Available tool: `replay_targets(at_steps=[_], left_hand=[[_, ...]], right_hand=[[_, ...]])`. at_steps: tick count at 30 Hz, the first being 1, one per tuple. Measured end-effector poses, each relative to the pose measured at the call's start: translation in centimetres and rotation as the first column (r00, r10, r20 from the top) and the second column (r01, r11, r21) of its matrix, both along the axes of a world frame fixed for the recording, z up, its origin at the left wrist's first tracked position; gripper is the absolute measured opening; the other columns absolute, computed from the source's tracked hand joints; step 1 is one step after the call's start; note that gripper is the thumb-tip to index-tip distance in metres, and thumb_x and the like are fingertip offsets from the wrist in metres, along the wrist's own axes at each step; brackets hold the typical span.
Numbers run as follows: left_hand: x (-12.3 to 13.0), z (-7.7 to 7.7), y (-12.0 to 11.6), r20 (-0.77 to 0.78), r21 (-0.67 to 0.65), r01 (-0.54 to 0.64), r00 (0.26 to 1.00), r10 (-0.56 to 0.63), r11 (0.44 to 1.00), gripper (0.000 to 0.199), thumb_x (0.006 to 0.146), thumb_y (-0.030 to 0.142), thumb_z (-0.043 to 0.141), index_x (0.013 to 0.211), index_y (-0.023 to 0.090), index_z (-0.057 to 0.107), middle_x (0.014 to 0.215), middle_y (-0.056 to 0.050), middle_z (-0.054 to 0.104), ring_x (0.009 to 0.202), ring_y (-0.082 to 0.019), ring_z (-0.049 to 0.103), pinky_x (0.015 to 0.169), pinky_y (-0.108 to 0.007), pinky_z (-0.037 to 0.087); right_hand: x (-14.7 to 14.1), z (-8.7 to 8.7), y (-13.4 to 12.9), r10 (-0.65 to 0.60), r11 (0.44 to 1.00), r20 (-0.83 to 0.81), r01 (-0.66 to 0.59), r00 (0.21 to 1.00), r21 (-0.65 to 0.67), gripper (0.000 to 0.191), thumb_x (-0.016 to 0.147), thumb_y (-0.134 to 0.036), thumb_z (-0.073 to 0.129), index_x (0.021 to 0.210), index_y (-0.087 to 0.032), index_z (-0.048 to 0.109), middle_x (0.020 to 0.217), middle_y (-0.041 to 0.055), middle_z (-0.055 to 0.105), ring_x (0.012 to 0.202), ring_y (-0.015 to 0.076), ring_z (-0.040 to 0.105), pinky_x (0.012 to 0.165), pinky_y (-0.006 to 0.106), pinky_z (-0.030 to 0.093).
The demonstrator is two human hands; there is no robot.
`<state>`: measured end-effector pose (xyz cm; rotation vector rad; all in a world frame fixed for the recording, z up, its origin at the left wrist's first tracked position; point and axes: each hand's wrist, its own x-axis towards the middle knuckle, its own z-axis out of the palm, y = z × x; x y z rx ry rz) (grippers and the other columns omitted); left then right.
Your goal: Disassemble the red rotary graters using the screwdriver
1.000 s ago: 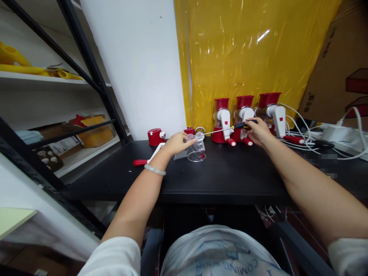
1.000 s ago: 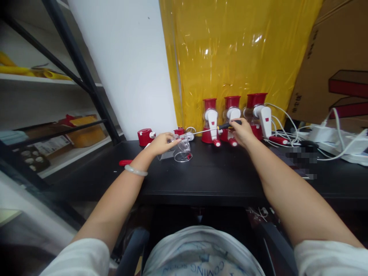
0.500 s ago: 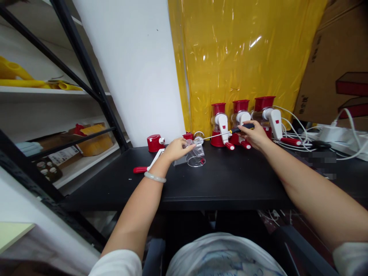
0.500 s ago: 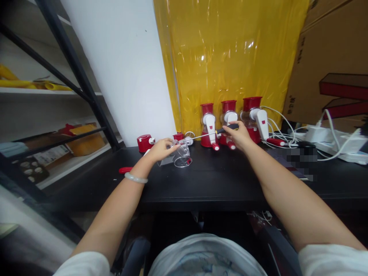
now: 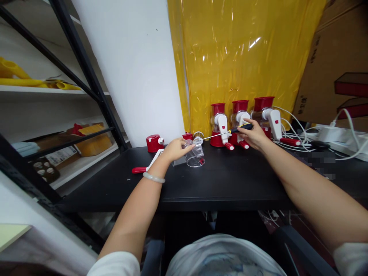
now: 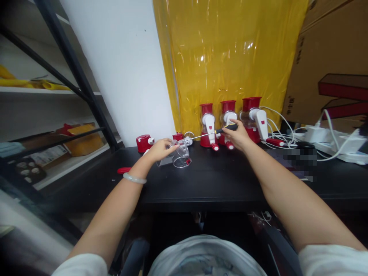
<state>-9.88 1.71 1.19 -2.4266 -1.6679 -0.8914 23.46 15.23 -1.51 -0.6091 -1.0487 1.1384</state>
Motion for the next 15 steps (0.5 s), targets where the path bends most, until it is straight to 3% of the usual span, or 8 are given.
replay_targets(at_steps=[11, 15], left_hand=[[0.12, 0.07, -0.12, -0.006, 0.017, -0.002, 1.000, 0.002, 1.000, 0.052, 0.093, 0.059, 0.057, 0.058, 0.021, 0.063, 0.081, -0.009, 0.069, 0.083, -0.022, 0.065, 0.080, -0.037, 0.050], [0.14, 0.08, -0.12, -0.005, 0.019, 0.000, 1.000, 0.000, 1.000, 0.052, 0.094, 0.059, 0.058, 0.058, 0.021, 0.062, 0.081, -0.009, 0.069, 0.084, -0.022, 0.065, 0.080, -0.037, 0.050]], right_hand=[[0.37, -0.51, 0.60, 0.061, 0.995, 0.030, -0.063, 0.998, 0.084, 0.071, 0.050, -0.018, 0.089, 0.110, -0.032, 0.054, 0.094, -0.0018, 0.069, 0.100, 0.0231, 0.076, 0.081, 0.035, 0.065], [0.25, -0.43, 0.41, 0.057, 0.992, 0.024, -0.060, 0.998, 0.111, 0.071, 0.052, -0.025, 0.094, 0.110, -0.030, 0.053, 0.091, -0.0006, 0.072, 0.098, 0.0233, 0.077, 0.082, 0.035, 0.065]])
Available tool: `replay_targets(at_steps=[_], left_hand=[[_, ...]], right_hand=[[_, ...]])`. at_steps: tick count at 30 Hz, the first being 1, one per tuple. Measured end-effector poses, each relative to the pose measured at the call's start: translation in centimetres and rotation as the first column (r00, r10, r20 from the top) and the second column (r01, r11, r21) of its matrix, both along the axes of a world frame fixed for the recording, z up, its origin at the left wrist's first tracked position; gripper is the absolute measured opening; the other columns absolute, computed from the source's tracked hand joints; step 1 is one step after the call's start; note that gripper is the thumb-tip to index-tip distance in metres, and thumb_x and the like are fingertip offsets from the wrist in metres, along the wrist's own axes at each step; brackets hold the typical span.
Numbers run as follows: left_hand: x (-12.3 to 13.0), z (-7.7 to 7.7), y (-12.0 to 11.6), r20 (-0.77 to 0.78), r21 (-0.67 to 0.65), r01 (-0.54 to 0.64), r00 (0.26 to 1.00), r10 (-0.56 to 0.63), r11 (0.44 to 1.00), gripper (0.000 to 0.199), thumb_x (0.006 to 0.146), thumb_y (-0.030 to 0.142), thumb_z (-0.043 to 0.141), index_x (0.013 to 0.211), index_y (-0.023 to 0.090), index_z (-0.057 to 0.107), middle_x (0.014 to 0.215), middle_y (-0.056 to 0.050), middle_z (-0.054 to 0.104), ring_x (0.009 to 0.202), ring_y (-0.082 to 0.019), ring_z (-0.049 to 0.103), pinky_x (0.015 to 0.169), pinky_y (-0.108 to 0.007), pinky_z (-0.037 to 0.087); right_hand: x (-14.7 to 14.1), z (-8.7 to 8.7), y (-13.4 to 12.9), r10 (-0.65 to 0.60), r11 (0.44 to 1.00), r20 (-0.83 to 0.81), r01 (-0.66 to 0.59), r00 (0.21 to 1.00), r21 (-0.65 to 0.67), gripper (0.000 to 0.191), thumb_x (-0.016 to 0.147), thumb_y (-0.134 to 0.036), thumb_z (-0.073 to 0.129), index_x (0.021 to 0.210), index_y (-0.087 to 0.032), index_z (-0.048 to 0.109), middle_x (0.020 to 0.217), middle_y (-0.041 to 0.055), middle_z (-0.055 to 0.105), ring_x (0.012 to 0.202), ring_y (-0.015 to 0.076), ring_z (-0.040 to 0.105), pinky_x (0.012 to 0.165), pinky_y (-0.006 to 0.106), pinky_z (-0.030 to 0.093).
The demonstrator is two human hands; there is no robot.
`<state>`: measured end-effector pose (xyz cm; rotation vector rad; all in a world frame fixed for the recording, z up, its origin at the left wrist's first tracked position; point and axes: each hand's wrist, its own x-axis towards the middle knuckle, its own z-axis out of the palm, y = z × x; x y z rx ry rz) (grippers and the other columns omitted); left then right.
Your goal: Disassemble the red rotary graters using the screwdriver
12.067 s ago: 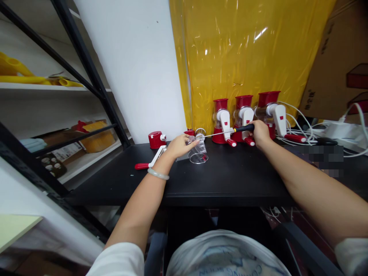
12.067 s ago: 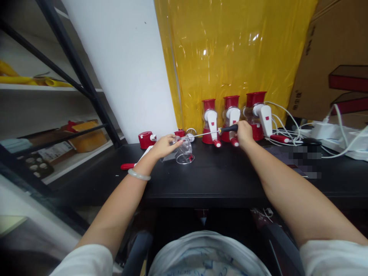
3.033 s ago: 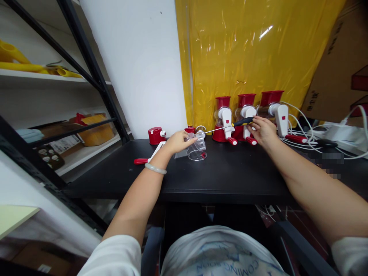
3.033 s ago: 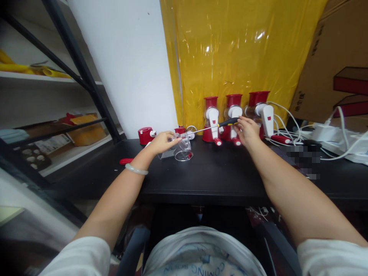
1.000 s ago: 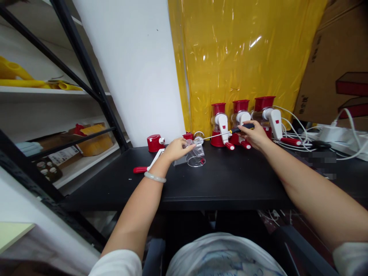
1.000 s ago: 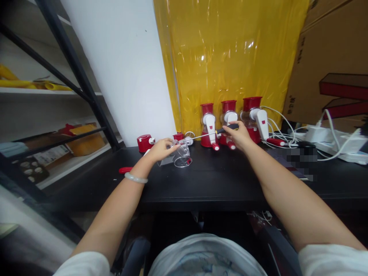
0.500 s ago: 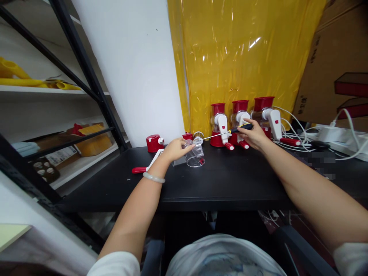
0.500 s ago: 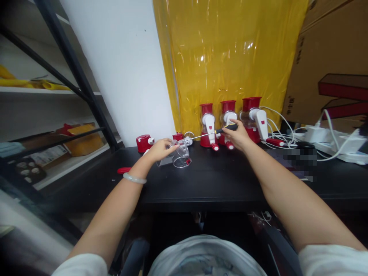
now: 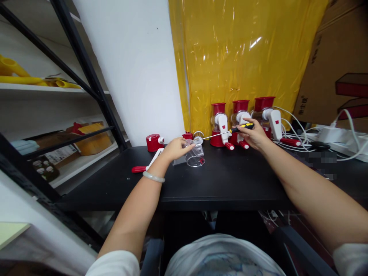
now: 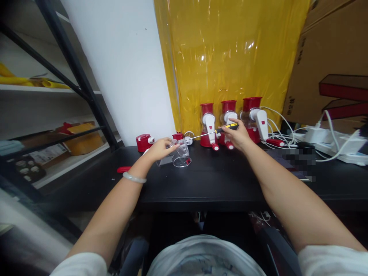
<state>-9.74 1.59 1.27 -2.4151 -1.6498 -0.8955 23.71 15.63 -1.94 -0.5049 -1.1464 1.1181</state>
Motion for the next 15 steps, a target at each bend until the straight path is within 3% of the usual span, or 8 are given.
replay_targets(at_steps=[15], left_hand=[[-0.03, -0.12, 0.12, 0.003, -0.001, -0.010, 1.000, 0.010, 1.000, 0.052, 0.093, 0.061, 0.058, 0.061, 0.021, 0.065, 0.080, -0.009, 0.068, 0.083, -0.022, 0.064, 0.080, -0.038, 0.050]], right_hand=[[0.23, -0.18, 0.48, -0.036, 0.999, 0.065, 0.036, 0.997, -0.005, 0.079, 0.053, -0.028, 0.092, 0.122, -0.036, 0.054, 0.098, -0.0024, 0.068, 0.094, 0.0217, 0.074, 0.081, 0.041, 0.065]])
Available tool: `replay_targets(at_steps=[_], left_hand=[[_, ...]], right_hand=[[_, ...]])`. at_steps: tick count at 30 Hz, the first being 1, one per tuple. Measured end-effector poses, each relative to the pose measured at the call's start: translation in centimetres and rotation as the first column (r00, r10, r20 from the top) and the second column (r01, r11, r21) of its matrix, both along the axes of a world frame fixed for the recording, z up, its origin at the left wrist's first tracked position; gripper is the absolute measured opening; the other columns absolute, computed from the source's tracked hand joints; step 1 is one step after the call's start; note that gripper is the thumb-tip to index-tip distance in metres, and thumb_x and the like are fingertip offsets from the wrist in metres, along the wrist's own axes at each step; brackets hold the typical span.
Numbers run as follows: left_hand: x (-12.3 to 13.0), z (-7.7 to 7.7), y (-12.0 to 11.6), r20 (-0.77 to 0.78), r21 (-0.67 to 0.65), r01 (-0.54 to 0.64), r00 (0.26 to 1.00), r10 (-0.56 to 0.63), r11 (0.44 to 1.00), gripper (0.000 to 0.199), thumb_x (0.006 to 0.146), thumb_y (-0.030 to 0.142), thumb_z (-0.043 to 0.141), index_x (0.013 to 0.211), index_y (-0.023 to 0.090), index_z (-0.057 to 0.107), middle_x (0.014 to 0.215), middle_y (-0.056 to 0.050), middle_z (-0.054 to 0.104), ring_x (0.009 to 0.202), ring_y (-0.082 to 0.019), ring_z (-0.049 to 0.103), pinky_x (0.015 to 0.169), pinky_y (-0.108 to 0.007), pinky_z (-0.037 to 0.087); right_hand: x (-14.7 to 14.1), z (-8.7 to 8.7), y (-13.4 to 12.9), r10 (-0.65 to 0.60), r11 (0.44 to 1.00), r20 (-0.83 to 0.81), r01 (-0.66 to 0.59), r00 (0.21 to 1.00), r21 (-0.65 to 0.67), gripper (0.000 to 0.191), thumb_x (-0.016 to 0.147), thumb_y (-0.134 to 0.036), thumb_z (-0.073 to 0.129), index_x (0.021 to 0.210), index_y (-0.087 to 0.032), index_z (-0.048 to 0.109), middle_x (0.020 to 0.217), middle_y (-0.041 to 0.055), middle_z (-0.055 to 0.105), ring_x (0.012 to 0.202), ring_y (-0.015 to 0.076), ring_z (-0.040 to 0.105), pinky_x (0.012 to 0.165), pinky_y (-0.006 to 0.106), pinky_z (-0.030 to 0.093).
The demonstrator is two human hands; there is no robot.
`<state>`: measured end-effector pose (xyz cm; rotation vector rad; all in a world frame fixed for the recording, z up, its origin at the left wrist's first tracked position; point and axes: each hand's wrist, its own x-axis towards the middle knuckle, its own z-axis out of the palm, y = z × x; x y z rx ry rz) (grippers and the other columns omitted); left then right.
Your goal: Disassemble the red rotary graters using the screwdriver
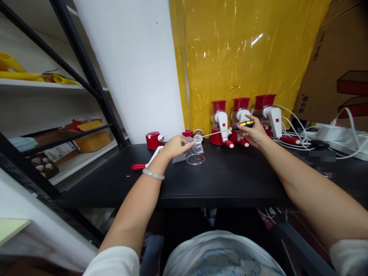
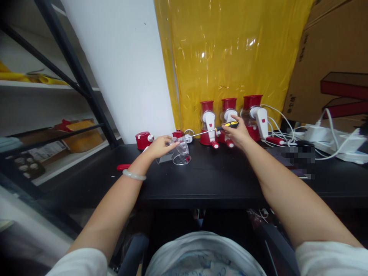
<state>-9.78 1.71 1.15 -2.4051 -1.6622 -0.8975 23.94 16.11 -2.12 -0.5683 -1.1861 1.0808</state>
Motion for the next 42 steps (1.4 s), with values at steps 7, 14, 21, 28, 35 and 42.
replay_targets(at_steps=[7, 14, 21, 28, 35, 42], left_hand=[[0.1, 0.1, -0.1, 0.001, -0.002, -0.009, 1.000, 0.009, 1.000, 0.051, 0.093, 0.060, 0.058, 0.060, 0.021, 0.064, 0.082, -0.009, 0.069, 0.083, -0.021, 0.064, 0.080, -0.038, 0.051], [0.1, 0.1, -0.2, -0.018, 0.000, -0.004, 1.000, 0.004, 1.000, 0.054, 0.094, 0.062, 0.056, 0.059, 0.021, 0.061, 0.081, -0.009, 0.067, 0.081, -0.021, 0.063, 0.080, -0.037, 0.049], [0.0, 0.0, 0.1, -0.023, 0.008, 0.007, 1.000, -0.007, 1.000, 0.056, 0.094, 0.063, 0.055, 0.058, 0.021, 0.057, 0.078, -0.007, 0.064, 0.078, -0.020, 0.060, 0.077, -0.037, 0.046], [0.1, 0.0, -0.1, -0.021, 0.010, 0.011, 1.000, -0.011, 1.000, 0.056, 0.095, 0.062, 0.055, 0.057, 0.021, 0.055, 0.075, -0.006, 0.061, 0.075, -0.019, 0.058, 0.074, -0.037, 0.044], [0.2, 0.1, -0.1, -0.026, 0.011, 0.011, 1.000, -0.011, 1.000, 0.055, 0.095, 0.062, 0.055, 0.057, 0.021, 0.056, 0.076, -0.007, 0.063, 0.077, -0.020, 0.058, 0.076, -0.037, 0.045], [0.1, 0.0, 0.0, -0.031, 0.005, 0.000, 1.000, 0.000, 1.000, 0.056, 0.095, 0.062, 0.055, 0.056, 0.022, 0.054, 0.075, -0.007, 0.061, 0.076, -0.020, 0.058, 0.074, -0.037, 0.044]], right_hand=[[-0.1, 0.0, 0.0, -0.023, 1.000, -0.001, 0.023, 1.000, -0.004, 0.084, 0.050, -0.025, 0.091, 0.125, -0.037, 0.055, 0.101, -0.0014, 0.063, 0.092, 0.0185, 0.071, 0.083, 0.037, 0.065], [0.0, 0.0, -0.3, -0.029, 0.999, 0.031, 0.029, 0.999, 0.021, 0.086, 0.050, -0.023, 0.089, 0.128, -0.037, 0.055, 0.102, -0.0012, 0.063, 0.094, 0.0200, 0.071, 0.081, 0.038, 0.066], [-0.2, 0.2, -0.6, -0.026, 0.999, 0.035, 0.024, 0.999, 0.046, 0.085, 0.053, -0.023, 0.086, 0.131, -0.037, 0.053, 0.102, -0.0012, 0.065, 0.095, 0.0217, 0.072, 0.081, 0.040, 0.066], [-0.3, 0.2, -0.7, -0.005, 1.000, 0.005, 0.005, 1.000, 0.030, 0.092, 0.053, -0.023, 0.088, 0.134, -0.039, 0.048, 0.105, -0.0014, 0.067, 0.097, 0.0225, 0.075, 0.079, 0.039, 0.066], [-0.4, 0.3, -1.0, 0.039, 0.999, -0.036, -0.038, 0.999, 0.039, 0.072, 0.053, -0.021, 0.087, 0.111, -0.033, 0.047, 0.102, -0.0002, 0.071, 0.109, 0.0249, 0.074, 0.079, 0.037, 0.063], [-0.2, 0.4, -0.6, 0.016, 0.999, -0.016, -0.016, 1.000, 0.038, 0.066, 0.057, -0.037, 0.091, 0.106, -0.032, 0.048, 0.098, -0.0037, 0.065, 0.082, 0.0178, 0.074, 0.082, 0.042, 0.065]])
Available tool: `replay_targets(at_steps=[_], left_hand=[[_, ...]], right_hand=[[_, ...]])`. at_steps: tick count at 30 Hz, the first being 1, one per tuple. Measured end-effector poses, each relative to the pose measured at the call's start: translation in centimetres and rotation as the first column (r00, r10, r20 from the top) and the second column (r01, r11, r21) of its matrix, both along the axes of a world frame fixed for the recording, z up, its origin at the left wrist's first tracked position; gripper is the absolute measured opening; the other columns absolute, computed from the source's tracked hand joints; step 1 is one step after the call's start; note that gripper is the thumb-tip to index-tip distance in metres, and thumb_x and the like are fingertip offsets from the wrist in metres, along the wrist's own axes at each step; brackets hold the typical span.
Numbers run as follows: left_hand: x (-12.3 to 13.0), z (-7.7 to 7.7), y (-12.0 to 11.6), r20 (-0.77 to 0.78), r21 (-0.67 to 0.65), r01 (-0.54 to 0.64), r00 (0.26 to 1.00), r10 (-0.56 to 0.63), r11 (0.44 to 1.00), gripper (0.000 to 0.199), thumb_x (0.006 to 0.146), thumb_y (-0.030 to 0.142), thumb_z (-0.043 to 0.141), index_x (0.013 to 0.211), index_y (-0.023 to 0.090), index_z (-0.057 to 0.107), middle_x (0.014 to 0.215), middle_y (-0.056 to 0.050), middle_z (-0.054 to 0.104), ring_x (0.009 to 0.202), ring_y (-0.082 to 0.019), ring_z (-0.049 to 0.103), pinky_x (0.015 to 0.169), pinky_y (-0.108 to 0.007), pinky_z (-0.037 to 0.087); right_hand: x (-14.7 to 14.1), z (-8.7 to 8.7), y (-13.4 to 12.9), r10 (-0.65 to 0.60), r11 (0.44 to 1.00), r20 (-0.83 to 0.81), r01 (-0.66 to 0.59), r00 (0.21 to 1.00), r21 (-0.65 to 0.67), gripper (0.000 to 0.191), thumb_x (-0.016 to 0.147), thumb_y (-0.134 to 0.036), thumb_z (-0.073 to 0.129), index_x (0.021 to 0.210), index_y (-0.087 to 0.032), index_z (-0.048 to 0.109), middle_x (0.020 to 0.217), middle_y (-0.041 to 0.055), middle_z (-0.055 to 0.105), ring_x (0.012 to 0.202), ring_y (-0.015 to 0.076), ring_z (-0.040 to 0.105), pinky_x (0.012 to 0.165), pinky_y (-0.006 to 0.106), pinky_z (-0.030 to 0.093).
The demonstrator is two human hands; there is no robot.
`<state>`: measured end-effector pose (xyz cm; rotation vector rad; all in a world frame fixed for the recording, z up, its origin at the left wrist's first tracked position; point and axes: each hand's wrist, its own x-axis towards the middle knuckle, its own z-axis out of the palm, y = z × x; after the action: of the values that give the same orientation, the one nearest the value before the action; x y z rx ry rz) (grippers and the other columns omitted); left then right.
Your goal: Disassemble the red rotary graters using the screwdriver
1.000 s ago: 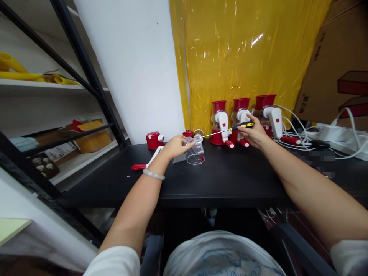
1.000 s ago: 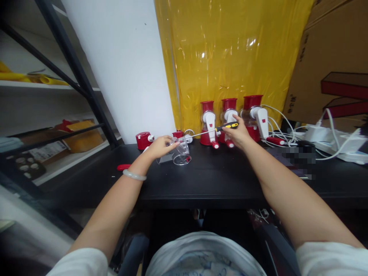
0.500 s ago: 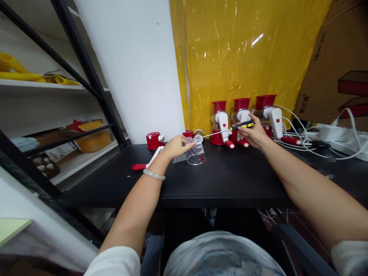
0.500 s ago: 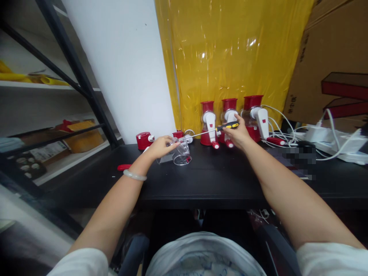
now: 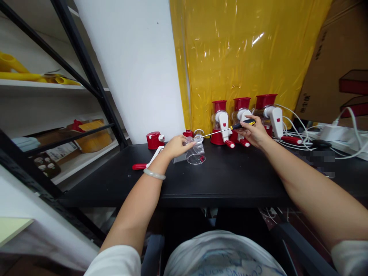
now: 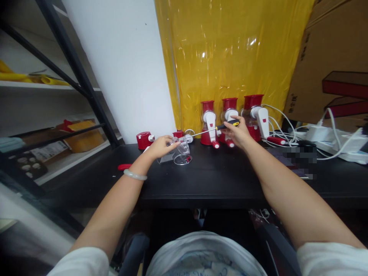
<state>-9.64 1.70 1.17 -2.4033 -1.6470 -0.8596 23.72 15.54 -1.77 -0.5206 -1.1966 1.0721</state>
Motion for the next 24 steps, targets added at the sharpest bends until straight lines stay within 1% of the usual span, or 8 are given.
replay_targets(at_steps=[3, 5, 7, 10, 13, 16, 20, 24], left_hand=[[-0.1, -0.1, 0.1, -0.005, 0.008, 0.002, 1.000, -0.002, 1.000, 0.056, 0.095, 0.062, 0.054, 0.057, 0.021, 0.055, 0.074, -0.006, 0.060, 0.075, -0.020, 0.058, 0.073, -0.037, 0.044], [-0.1, -0.1, 0.0, -0.008, 0.009, -0.005, 1.000, 0.005, 1.000, 0.056, 0.095, 0.063, 0.054, 0.058, 0.021, 0.056, 0.075, -0.007, 0.061, 0.075, -0.019, 0.058, 0.073, -0.037, 0.044], [0.0, 0.0, -0.1, -0.008, 0.007, -0.012, 1.000, 0.012, 1.000, 0.056, 0.095, 0.063, 0.054, 0.058, 0.021, 0.057, 0.075, -0.007, 0.062, 0.075, -0.020, 0.058, 0.073, -0.037, 0.044], [0.1, 0.1, -0.2, -0.002, -0.004, -0.010, 1.000, 0.010, 1.000, 0.055, 0.095, 0.063, 0.054, 0.059, 0.021, 0.060, 0.076, -0.007, 0.064, 0.078, -0.021, 0.060, 0.076, -0.037, 0.046], [0.0, 0.1, -0.1, -0.003, -0.008, -0.004, 1.000, 0.004, 1.000, 0.055, 0.095, 0.064, 0.054, 0.061, 0.021, 0.061, 0.077, -0.007, 0.064, 0.081, -0.021, 0.061, 0.078, -0.038, 0.047], [-0.1, 0.0, 0.0, -0.004, -0.005, -0.006, 1.000, 0.006, 1.000, 0.055, 0.095, 0.063, 0.054, 0.060, 0.021, 0.060, 0.078, -0.007, 0.064, 0.080, -0.021, 0.061, 0.077, -0.037, 0.046], [-0.1, 0.0, 0.0, -0.010, 0.001, -0.007, 1.000, 0.007, 1.000, 0.055, 0.095, 0.063, 0.054, 0.058, 0.021, 0.058, 0.075, -0.007, 0.062, 0.076, -0.020, 0.059, 0.073, -0.037, 0.044], [-0.1, 0.0, 0.0, -0.009, 0.009, -0.008, 1.000, 0.008, 1.000, 0.056, 0.095, 0.063, 0.054, 0.057, 0.022, 0.057, 0.074, -0.007, 0.061, 0.074, -0.020, 0.057, 0.072, -0.037, 0.043]], right_hand=[[0.1, -0.5, 0.5, -0.089, 0.995, 0.065, 0.086, 0.994, 0.044, 0.069, 0.060, -0.042, 0.092, 0.112, -0.033, 0.048, 0.101, -0.0015, 0.063, 0.077, 0.0194, 0.074, 0.082, 0.046, 0.066], [0.2, -0.8, 0.8, -0.157, 0.986, 0.102, 0.149, 0.982, 0.079, 0.070, 0.060, -0.043, 0.093, 0.114, -0.033, 0.050, 0.104, 0.0009, 0.062, 0.079, 0.0228, 0.075, 0.084, 0.050, 0.067], [0.3, -1.1, 1.0, -0.187, 0.980, 0.113, 0.178, 0.976, 0.088, 0.072, 0.060, -0.043, 0.093, 0.117, -0.033, 0.050, 0.105, 0.0025, 0.062, 0.080, 0.0249, 0.075, 0.085, 0.054, 0.066], [0.2, -1.1, 1.2, -0.182, 0.983, 0.095, 0.177, 0.979, 0.056, 0.075, 0.058, -0.041, 0.093, 0.118, -0.033, 0.049, 0.105, 0.0029, 0.062, 0.078, 0.0242, 0.074, 0.084, 0.054, 0.066], [0.0, -0.9, 1.2, -0.150, 0.989, 0.053, 0.151, 0.987, 0.003, 0.077, 0.053, -0.037, 0.095, 0.115, -0.035, 0.049, 0.106, 0.0014, 0.060, 0.077, 0.0216, 0.073, 0.078, 0.049, 0.067], [0.0, -0.7, 1.1, -0.103, 0.994, 0.043, 0.105, 0.994, -0.030, 0.079, 0.049, -0.033, 0.094, 0.113, -0.035, 0.047, 0.105, -0.0013, 0.059, 0.079, 0.0185, 0.072, 0.073, 0.042, 0.067], [0.1, -0.4, 0.9, -0.079, 0.997, 0.051, 0.080, 0.996, -0.022, 0.079, 0.046, -0.031, 0.093, 0.109, -0.033, 0.046, 0.102, -0.0033, 0.057, 0.082, 0.0167, 0.070, 0.070, 0.036, 0.065], [0.1, -0.4, 0.6, -0.084, 0.996, 0.058, 0.084, 0.995, -0.003, 0.075, 0.046, -0.034, 0.095, 0.104, -0.031, 0.047, 0.098, -0.0026, 0.059, 0.080, 0.0185, 0.071, 0.069, 0.038, 0.064]])
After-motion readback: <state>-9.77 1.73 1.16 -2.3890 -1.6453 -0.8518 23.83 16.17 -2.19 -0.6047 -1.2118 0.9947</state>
